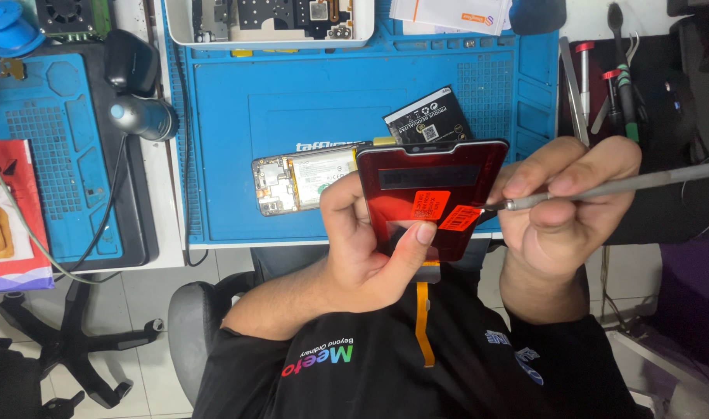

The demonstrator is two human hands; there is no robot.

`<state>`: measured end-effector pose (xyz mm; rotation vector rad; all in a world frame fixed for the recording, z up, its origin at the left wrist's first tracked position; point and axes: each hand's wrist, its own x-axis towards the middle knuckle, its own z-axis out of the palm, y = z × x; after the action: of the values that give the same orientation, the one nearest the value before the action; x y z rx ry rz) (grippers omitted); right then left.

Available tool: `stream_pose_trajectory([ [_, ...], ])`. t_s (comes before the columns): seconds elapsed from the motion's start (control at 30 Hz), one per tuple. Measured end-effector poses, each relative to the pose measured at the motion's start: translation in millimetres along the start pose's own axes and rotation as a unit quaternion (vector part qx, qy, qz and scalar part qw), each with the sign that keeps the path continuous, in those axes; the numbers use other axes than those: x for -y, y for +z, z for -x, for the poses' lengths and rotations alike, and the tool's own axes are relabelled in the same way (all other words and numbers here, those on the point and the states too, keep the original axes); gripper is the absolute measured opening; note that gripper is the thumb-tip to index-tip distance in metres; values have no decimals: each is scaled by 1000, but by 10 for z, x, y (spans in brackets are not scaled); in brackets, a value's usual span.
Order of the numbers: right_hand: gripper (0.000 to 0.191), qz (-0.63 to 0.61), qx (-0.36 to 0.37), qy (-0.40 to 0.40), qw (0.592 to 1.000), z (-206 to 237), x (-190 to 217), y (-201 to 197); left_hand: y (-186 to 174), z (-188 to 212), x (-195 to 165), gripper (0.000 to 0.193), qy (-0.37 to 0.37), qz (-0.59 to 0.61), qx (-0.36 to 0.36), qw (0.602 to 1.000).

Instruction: The person tests a disassembled smartphone on a blue repair mat, then picks up a new replacement screen, peels its protective film, and trims the film edge with scissors. They then handle the phone chassis, work on its internals, and reposition the battery.

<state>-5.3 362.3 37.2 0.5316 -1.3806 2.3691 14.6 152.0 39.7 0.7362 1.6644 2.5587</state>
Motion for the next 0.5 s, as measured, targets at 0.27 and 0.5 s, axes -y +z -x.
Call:
stream_pose_trajectory([
  [0.27,30,10,5,-5,1000,-35,-3,12,2,-4,-13,55,-7,4,-2,1000],
  [0.5,31,22,16,-6,1000,-61,3,-16,-4,-5,-14,54,-5,0,1,1000],
])
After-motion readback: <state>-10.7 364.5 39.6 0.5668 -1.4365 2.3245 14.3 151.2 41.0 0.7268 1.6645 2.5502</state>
